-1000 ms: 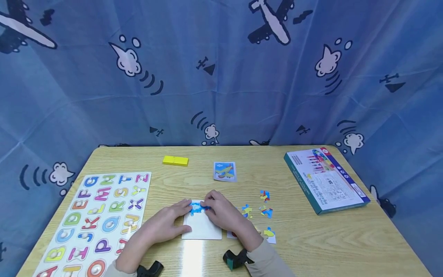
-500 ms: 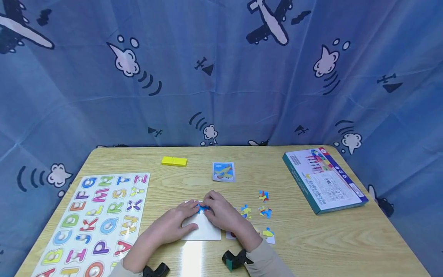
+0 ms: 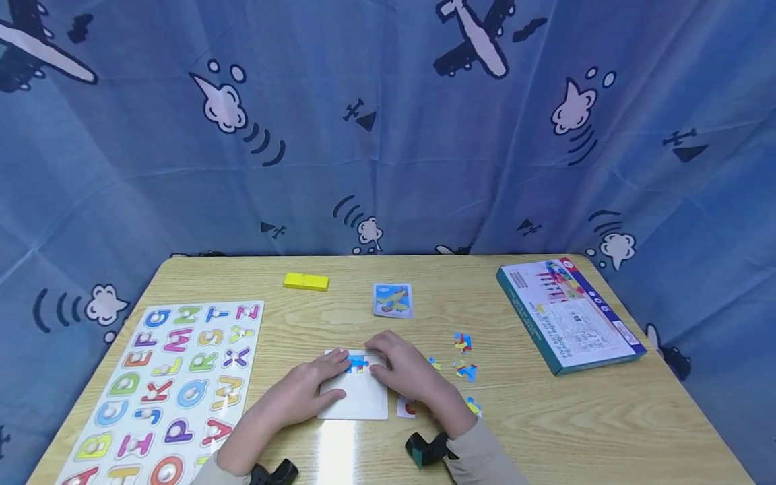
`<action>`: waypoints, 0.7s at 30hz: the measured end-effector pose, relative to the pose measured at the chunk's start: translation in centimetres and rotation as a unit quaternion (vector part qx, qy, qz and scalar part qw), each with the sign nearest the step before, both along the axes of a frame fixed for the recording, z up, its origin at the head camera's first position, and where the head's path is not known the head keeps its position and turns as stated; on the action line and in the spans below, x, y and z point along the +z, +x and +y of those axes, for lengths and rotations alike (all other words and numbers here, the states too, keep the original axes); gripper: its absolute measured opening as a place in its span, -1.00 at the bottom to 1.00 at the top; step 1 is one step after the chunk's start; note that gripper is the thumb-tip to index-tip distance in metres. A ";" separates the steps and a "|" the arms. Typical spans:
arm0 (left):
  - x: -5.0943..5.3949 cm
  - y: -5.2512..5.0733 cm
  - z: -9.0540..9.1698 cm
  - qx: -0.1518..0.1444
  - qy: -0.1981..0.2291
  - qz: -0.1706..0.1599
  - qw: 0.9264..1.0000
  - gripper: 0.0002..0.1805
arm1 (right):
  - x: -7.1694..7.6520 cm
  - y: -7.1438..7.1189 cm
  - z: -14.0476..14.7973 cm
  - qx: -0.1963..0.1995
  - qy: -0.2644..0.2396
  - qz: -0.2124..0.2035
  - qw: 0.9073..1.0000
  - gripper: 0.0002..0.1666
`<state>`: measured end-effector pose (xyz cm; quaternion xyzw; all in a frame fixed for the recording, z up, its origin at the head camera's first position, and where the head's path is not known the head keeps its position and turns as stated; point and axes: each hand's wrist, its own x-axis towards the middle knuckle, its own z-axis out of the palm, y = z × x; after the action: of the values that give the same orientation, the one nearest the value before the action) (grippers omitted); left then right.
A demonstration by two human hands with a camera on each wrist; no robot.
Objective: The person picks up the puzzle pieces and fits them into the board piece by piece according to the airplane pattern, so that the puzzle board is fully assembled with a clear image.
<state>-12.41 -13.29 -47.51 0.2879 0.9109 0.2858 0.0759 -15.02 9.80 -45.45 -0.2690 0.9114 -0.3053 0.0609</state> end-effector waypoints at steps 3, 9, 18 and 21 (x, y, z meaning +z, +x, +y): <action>-0.1 0.0 0.0 0.001 0.003 -0.001 1.000 -0.43 | 0.2 0.1 0.9 -0.013 0.000 0.002 1.000 -0.56; -0.3 0.0 0.1 0.006 0.000 0.000 1.000 -0.42 | 0.6 0.0 3.3 -0.059 -0.011 0.004 0.998 -0.51; -0.4 0.1 0.1 0.003 0.009 0.010 1.000 -0.42 | 1.0 -0.2 8.0 -0.118 0.000 0.006 0.993 -0.45; -0.3 0.1 0.1 0.005 0.010 0.006 1.000 -0.41 | 1.2 -0.5 9.3 -0.125 -0.001 0.008 0.992 -0.45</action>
<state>-12.32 -13.24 -47.83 0.2854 0.9101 0.2931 0.0658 -15.47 19.14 -44.29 -0.1552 0.9380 -0.3097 0.0143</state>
